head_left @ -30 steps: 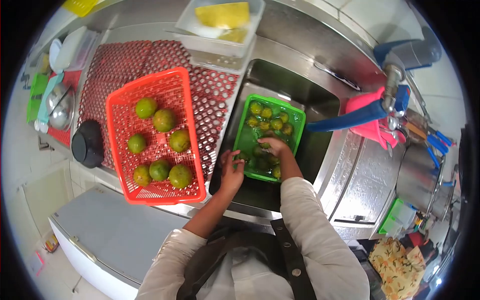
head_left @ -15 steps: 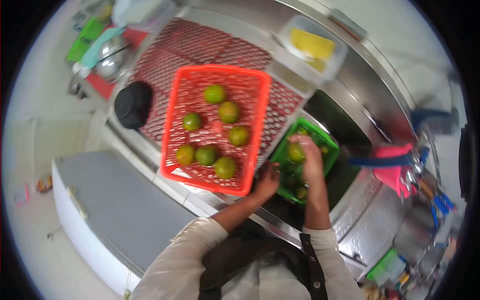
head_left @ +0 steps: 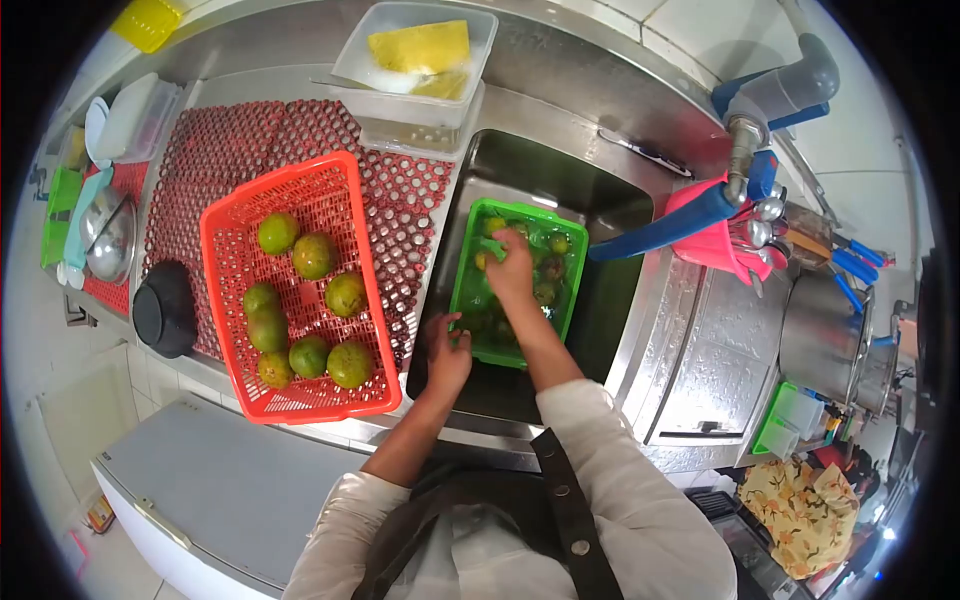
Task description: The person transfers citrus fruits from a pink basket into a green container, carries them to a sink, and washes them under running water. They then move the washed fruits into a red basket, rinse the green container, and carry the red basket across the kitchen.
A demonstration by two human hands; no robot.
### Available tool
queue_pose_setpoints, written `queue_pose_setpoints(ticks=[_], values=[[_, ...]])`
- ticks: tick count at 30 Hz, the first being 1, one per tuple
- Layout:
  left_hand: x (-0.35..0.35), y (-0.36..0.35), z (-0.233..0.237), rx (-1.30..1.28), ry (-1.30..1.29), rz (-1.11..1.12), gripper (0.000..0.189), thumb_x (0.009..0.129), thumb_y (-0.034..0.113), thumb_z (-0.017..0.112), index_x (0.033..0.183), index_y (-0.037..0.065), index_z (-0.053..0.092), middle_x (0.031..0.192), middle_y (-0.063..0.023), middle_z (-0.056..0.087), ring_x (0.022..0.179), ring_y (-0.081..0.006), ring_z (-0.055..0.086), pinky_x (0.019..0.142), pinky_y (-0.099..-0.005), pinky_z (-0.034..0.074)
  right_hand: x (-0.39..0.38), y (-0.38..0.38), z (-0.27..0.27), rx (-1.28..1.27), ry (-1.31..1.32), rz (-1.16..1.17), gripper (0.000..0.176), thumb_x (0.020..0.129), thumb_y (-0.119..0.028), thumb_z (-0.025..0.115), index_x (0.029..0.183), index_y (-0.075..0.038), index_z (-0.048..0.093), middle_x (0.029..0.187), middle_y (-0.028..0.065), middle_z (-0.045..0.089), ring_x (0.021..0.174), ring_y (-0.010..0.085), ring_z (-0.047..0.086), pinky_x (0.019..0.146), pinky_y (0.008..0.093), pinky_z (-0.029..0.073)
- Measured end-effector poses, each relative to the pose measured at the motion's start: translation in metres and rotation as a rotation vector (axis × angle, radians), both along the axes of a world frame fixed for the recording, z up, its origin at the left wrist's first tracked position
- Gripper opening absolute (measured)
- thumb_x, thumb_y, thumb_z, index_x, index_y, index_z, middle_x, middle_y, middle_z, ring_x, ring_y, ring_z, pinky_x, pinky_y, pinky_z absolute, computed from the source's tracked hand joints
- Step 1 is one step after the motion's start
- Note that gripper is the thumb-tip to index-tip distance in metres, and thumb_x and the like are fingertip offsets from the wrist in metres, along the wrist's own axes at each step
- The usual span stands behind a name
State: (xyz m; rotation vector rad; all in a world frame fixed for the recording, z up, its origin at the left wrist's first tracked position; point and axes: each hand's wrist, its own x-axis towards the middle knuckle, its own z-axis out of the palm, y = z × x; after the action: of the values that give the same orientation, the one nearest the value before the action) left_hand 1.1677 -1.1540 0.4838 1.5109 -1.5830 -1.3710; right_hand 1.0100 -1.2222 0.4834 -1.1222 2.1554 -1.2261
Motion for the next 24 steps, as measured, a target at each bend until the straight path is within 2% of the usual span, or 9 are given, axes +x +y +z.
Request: queue_pose_setpoints(ticks=[5, 8, 12, 15, 17, 18, 21, 23, 24], values=[[-0.004, -0.005, 0.021, 0.125, -0.051, -0.03, 0.033, 0.076, -0.001, 0.052, 0.107, 0.005, 0.048, 0.118, -0.0133, 0.035, 0.089, -0.0184, 0.052, 0.076, -0.0276, 0.045, 0.0, 0.019, -0.104, 0.458, 0.358, 0.469, 0.06, 0.062, -0.003, 0.064, 0.119, -0.005, 0.046, 0.113, 0.0229, 0.05, 0.104, 0.0363, 0.049, 0.089, 0.0391, 0.04], [-0.001, -0.006, 0.024, 0.185, -0.04, -0.043, 0.033, 0.075, 0.0, 0.054, 0.107, 0.006, 0.048, 0.118, -0.0139, 0.034, 0.088, -0.0184, 0.052, 0.076, -0.0282, 0.046, 0.003, 0.02, -0.11, 0.567, -0.082, 0.368, 0.055, 0.066, -0.011, 0.063, 0.118, -0.002, 0.046, 0.11, 0.0235, 0.052, 0.105, 0.0343, 0.049, 0.09, 0.0384, 0.039], [-0.002, -0.003, 0.016, 0.157, -0.013, -0.042, 0.033, 0.076, -0.001, 0.052, 0.108, 0.006, 0.047, 0.118, -0.0129, 0.033, 0.086, -0.0177, 0.053, 0.076, -0.0284, 0.046, -0.004, 0.031, -0.114, 0.559, 0.06, 0.305, 0.048, 0.073, -0.024, 0.06, 0.113, -0.001, 0.049, 0.107, 0.0232, 0.053, 0.1, 0.0334, 0.053, 0.087, 0.0376, 0.041], [0.0, -0.002, 0.007, 0.14, 0.021, -0.056, 0.033, 0.077, -0.002, 0.052, 0.109, 0.006, 0.047, 0.119, -0.0131, 0.033, 0.086, -0.0177, 0.053, 0.076, -0.0281, 0.045, -0.022, 0.025, -0.117, 0.604, -0.257, 0.138, 0.048, 0.077, -0.04, 0.057, 0.109, -0.005, 0.055, 0.098, 0.0171, 0.059, 0.086, 0.0307, 0.059, 0.077, 0.0388, 0.046], [-0.001, -0.003, 0.009, 0.148, 0.018, -0.056, 0.032, 0.077, -0.002, 0.052, 0.108, 0.006, 0.047, 0.119, -0.0131, 0.033, 0.086, -0.0176, 0.053, 0.077, -0.0281, 0.045, -0.03, 0.017, -0.1, 0.711, -1.155, -0.25, 0.048, 0.077, -0.049, 0.056, 0.106, -0.011, 0.056, 0.087, 0.0098, 0.06, 0.072, 0.0254, 0.059, 0.068, 0.0387, 0.049], [-0.002, -0.004, 0.011, 0.156, 0.014, -0.056, 0.032, 0.077, -0.001, 0.052, 0.108, 0.006, 0.047, 0.119, -0.0132, 0.033, 0.087, -0.0176, 0.053, 0.078, -0.0281, 0.045, -0.032, 0.017, -0.094, 0.709, -1.153, -0.25, 0.048, 0.077, -0.049, 0.056, 0.106, -0.011, 0.056, 0.087, 0.0098, 0.06, 0.072, 0.0254, 0.059, 0.068, 0.0387, 0.049], [-0.003, -0.006, 0.02, 0.195, -0.008, -0.066, 0.03, 0.078, 0.0, 0.05, 0.108, 0.006, 0.048, 0.117, -0.013, 0.035, 0.087, -0.0179, 0.053, 0.078, -0.0279, 0.044, -0.03, 0.022, -0.091, 0.573, -1.189, 0.01, 0.043, 0.077, -0.045, 0.058, 0.101, -0.009, 0.051, 0.087, 0.0086, 0.058, 0.076, 0.0208, 0.057, 0.064, 0.038, 0.05], [0.011, -0.004, 0.0, -0.133, -0.224, -0.221, 0.029, 0.079, 0.001, 0.049, 0.107, 0.007, 0.049, 0.114, -0.014, 0.038, 0.09, -0.0202, 0.053, 0.079, -0.0282, 0.043, -0.015, 0.034, -0.082, 0.389, -1.142, 0.115, 0.042, 0.078, -0.039, 0.059, 0.107, -0.01, 0.052, 0.098, 0.0088, 0.055, 0.086, 0.0214, 0.055, 0.068, 0.0371, 0.048], [0.015, -0.005, -0.002, 0.188, -0.018, -0.139, 0.027, 0.08, 0.0, 0.047, 0.106, 0.007, 0.05, 0.112, -0.0143, 0.041, 0.093, -0.0227, 0.051, 0.08, -0.0285, 0.043, -0.013, 0.036, -0.131, 0.647, -0.957, 0.359, 0.038, 0.076, -0.032, 0.061, 0.106, -0.01, 0.054, 0.109, 0.008, 0.05, 0.095, 0.0226, 0.052, 0.073, 0.0344, 0.047]])
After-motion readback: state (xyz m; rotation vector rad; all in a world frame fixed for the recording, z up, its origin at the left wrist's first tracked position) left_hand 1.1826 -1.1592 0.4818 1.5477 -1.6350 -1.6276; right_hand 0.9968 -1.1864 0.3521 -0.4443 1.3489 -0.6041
